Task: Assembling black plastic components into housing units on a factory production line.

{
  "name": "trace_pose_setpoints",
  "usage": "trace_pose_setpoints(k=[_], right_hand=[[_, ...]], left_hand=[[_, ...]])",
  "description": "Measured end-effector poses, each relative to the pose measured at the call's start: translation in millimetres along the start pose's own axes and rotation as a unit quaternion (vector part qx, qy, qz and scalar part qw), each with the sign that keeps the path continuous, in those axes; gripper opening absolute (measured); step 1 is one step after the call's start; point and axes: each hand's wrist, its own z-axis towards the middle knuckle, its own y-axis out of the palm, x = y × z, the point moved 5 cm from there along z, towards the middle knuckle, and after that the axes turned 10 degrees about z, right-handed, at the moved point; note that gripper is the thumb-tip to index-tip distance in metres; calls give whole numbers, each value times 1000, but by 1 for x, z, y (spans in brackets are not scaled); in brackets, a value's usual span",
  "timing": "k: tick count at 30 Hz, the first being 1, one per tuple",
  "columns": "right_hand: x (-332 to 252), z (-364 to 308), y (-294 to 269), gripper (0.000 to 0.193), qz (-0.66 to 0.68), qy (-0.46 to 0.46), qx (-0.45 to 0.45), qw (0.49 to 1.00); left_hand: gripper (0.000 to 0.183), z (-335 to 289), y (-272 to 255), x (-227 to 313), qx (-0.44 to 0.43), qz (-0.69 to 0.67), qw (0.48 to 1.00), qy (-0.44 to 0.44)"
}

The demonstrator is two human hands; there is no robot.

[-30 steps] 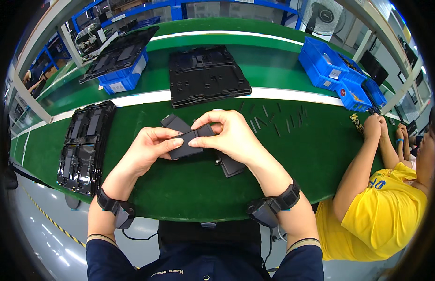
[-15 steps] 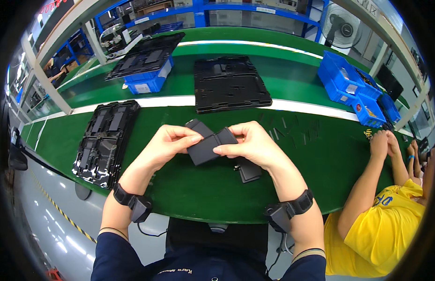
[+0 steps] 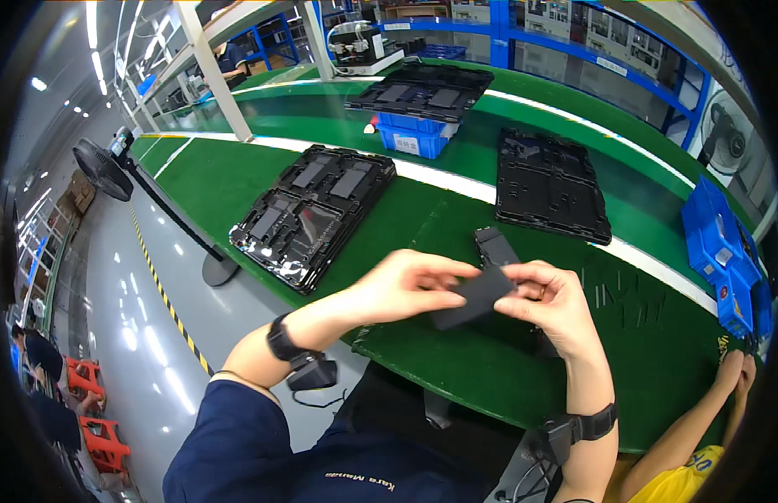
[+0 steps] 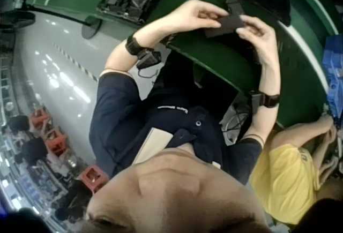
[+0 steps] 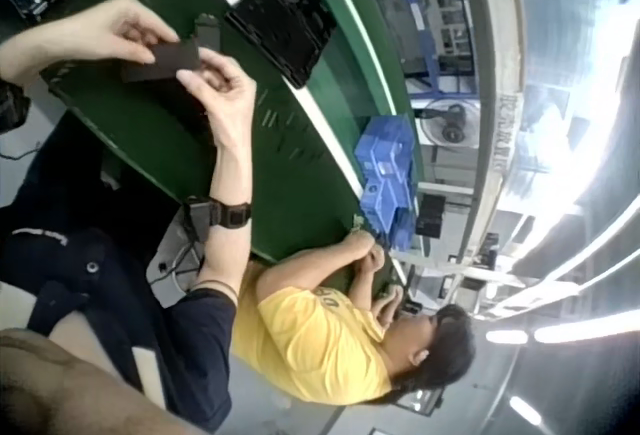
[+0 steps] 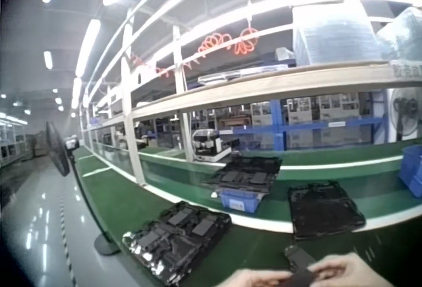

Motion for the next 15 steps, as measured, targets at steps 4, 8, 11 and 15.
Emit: trace_pose_setpoints(k=[4, 8, 11, 15], right_hand=[[-7, 4, -24, 18, -24, -40, 158, 986], [-7, 3, -19, 15, -62, -80, 131, 986], [-1, 7, -16, 10, -44, -105, 105, 988], [0, 6, -19, 16, -24, -101, 121, 987]], left_hand=[[45, -59, -95, -10, 249, 60, 957, -138], [60, -115, -177, -50, 339, 142, 901, -229], [66, -113, -175, -62, 333, 85, 907, -245], [69, -109, -175, -70, 315, 105, 905, -266]])
